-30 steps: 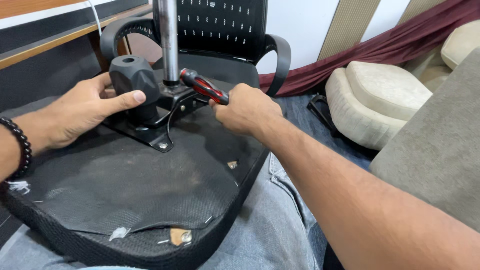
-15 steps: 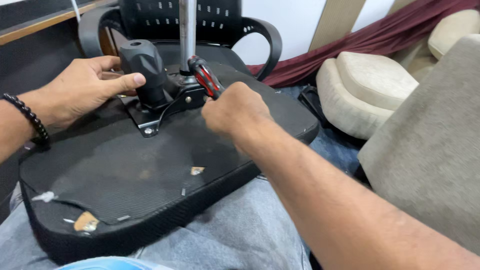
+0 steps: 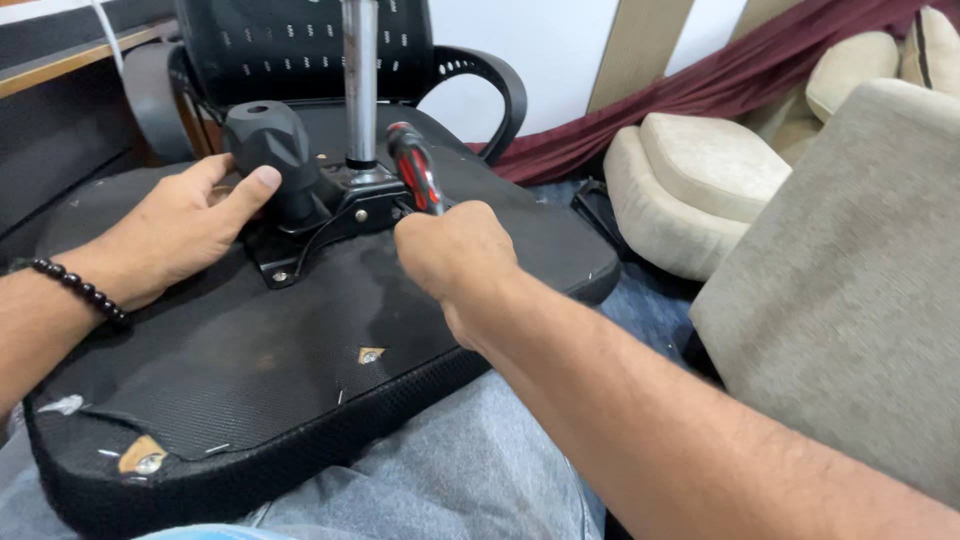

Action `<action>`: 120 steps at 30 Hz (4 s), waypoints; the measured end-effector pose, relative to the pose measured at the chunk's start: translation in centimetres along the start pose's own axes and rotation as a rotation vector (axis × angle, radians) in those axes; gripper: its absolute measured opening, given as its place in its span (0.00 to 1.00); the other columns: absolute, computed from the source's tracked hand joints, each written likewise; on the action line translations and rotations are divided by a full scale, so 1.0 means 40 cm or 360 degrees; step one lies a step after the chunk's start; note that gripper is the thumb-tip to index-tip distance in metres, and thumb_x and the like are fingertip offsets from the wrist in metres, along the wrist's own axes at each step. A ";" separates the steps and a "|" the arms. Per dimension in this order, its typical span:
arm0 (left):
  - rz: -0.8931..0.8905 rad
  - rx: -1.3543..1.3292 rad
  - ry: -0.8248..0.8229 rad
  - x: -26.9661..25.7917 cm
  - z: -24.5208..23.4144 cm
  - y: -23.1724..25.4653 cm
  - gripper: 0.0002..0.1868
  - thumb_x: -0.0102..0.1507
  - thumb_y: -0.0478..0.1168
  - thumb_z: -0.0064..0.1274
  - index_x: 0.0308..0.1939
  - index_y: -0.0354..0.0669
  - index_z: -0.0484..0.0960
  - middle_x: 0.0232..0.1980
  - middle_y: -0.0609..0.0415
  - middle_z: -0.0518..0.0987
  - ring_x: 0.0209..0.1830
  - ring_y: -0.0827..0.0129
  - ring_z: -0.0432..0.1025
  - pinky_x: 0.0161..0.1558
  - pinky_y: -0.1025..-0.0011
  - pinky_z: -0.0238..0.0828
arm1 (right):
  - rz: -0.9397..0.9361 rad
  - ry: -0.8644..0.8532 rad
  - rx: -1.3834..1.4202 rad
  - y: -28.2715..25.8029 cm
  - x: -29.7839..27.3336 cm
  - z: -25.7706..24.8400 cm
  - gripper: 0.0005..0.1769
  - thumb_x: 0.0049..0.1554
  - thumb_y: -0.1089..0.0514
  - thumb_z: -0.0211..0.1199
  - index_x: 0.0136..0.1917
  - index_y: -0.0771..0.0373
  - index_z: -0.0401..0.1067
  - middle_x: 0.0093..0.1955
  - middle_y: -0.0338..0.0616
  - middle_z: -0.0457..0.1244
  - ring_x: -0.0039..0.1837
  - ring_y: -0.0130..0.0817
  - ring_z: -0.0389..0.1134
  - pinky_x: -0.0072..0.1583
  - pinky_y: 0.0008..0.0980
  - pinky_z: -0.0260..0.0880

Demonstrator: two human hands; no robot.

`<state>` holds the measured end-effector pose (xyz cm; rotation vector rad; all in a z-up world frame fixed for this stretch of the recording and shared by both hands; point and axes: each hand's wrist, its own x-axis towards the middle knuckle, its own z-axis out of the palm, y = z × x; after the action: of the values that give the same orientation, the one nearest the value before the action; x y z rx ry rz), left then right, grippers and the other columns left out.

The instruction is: The person uses a screwdriver to tighten screws on the underside of an office chair seat, securing the gas lift mechanism to the seat base. The hands hold the chair steady while turning the screwdriver repeatedly.

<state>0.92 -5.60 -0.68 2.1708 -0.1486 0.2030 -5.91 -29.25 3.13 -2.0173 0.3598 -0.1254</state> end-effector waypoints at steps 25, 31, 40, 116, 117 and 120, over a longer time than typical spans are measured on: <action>-0.0214 0.0178 0.0059 0.029 -0.010 -0.016 0.38 0.66 0.67 0.43 0.62 0.38 0.77 0.51 0.41 0.81 0.48 0.61 0.74 0.47 0.64 0.73 | 0.0800 -0.0212 0.0974 -0.084 -0.100 0.048 0.07 0.53 0.63 0.53 0.34 0.57 0.62 0.24 0.31 0.45 0.25 0.23 0.40 0.29 0.31 0.37; 0.0087 0.0229 0.0142 0.031 -0.001 -0.038 0.38 0.69 0.66 0.41 0.61 0.32 0.75 0.50 0.41 0.81 0.49 0.62 0.74 0.50 0.65 0.71 | 0.0702 -0.0277 0.1029 -0.075 -0.101 0.044 0.09 0.53 0.62 0.53 0.32 0.57 0.59 0.24 0.31 0.45 0.25 0.24 0.41 0.29 0.31 0.37; 0.0080 0.0362 0.0214 0.003 0.011 -0.026 0.38 0.69 0.66 0.39 0.63 0.33 0.75 0.53 0.37 0.82 0.56 0.55 0.76 0.59 0.62 0.69 | 0.0493 -0.0196 0.0845 -0.049 -0.130 0.029 0.10 0.55 0.57 0.54 0.35 0.63 0.66 0.25 0.35 0.50 0.25 0.26 0.46 0.30 0.33 0.45; -0.0122 0.0287 0.0167 -0.051 -0.022 0.085 0.27 0.57 0.55 0.61 0.50 0.36 0.82 0.44 0.46 0.84 0.40 0.64 0.80 0.43 0.65 0.78 | 0.0954 -0.0541 0.1646 -0.050 -0.178 0.026 0.05 0.59 0.57 0.55 0.43 0.59 0.66 0.23 0.28 0.41 0.24 0.22 0.37 0.29 0.28 0.39; -0.0065 0.0280 0.0175 -0.055 -0.022 0.088 0.25 0.57 0.54 0.61 0.47 0.37 0.84 0.44 0.47 0.84 0.40 0.67 0.79 0.43 0.67 0.76 | 0.0938 -0.0568 0.1664 -0.046 -0.189 0.024 0.05 0.59 0.56 0.54 0.44 0.58 0.66 0.23 0.29 0.41 0.24 0.22 0.37 0.29 0.29 0.39; -0.0104 0.0214 0.0187 -0.058 -0.022 0.092 0.25 0.56 0.54 0.63 0.46 0.38 0.83 0.41 0.49 0.84 0.38 0.67 0.79 0.42 0.68 0.76 | 0.1024 -0.0592 0.1634 -0.032 -0.200 0.013 0.05 0.59 0.56 0.54 0.45 0.57 0.67 0.24 0.29 0.40 0.24 0.22 0.37 0.29 0.29 0.40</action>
<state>-2.11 -6.89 2.29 2.2868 0.0030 0.3103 -13.10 -25.80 4.58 -0.8245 0.5420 0.3938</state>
